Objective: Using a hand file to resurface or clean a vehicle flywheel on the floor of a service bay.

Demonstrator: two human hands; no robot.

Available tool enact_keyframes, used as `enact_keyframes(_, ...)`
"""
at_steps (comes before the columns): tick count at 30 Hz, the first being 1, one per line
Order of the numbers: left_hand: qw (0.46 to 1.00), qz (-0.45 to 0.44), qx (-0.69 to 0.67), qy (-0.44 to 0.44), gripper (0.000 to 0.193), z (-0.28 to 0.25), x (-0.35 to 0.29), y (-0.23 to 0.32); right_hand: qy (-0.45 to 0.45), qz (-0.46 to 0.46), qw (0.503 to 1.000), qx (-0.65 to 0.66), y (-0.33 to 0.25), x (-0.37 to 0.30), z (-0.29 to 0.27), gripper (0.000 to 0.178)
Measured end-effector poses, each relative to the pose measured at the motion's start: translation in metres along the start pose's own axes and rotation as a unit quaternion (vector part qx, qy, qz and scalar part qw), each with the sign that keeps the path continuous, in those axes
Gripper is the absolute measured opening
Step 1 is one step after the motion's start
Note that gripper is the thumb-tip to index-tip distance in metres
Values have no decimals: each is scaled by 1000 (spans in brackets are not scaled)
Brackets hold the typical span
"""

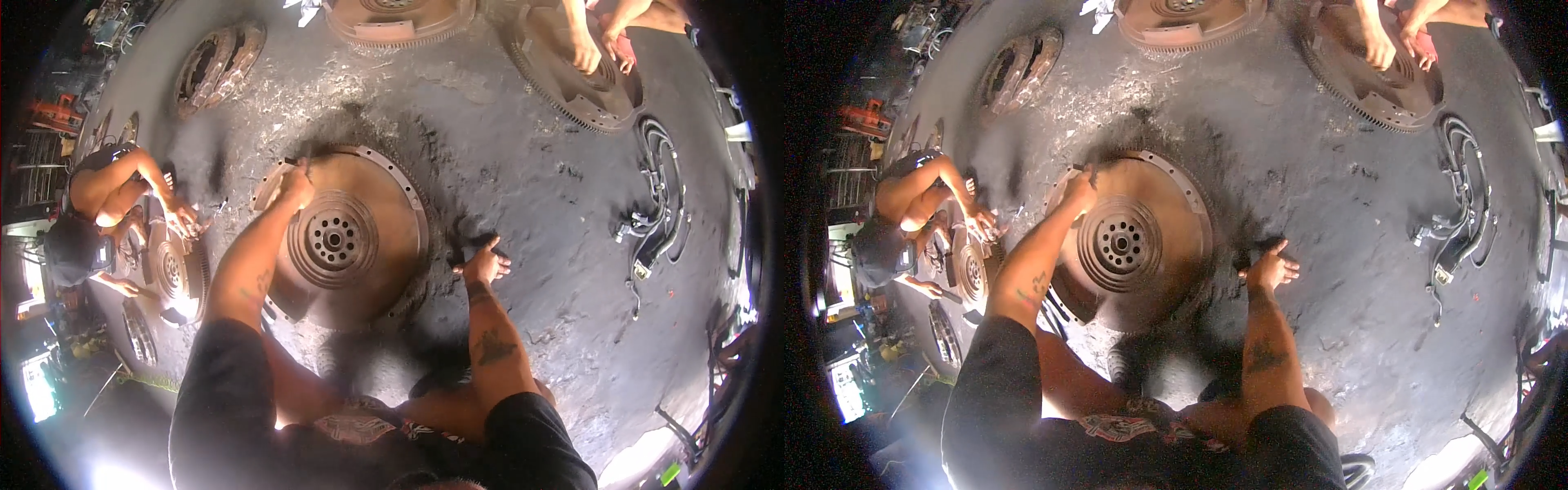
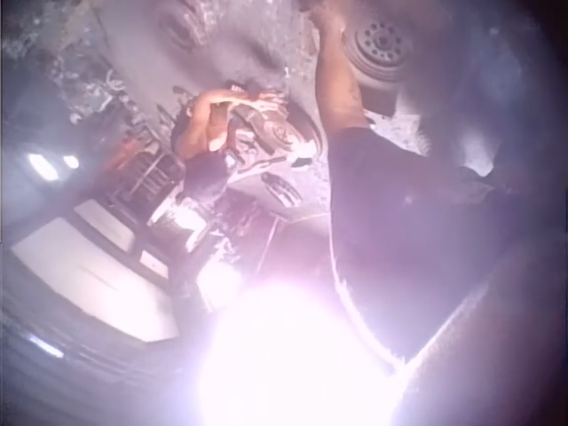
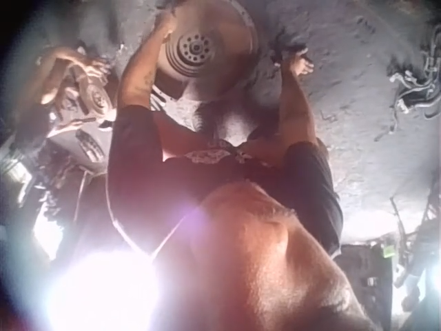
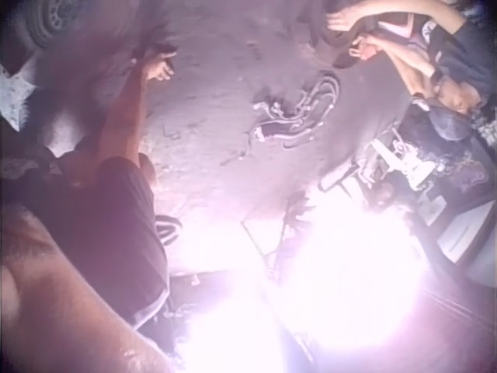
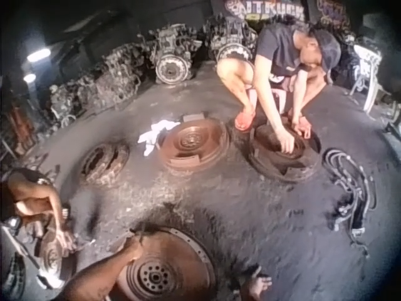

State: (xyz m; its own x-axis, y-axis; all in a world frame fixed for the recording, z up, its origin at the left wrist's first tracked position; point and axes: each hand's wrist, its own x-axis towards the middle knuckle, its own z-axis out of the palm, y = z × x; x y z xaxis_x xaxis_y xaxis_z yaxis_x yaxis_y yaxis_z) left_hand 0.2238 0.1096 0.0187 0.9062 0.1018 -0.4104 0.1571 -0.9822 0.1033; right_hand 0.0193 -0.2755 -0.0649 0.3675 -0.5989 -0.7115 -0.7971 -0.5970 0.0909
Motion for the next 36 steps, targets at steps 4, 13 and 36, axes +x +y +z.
enact_keyframes(4,999,43,-32,1,64,9,-8,15,5,10,1000,22,5,7,12,152)
enact_keyframes(13,995,83,-61,8,51,12,-2,42,22,-6,999,-40,7,12,8,151)
enact_keyframes(36,988,85,-37,125,60,41,42,53,42,-6,998,-39,7,10,11,155)
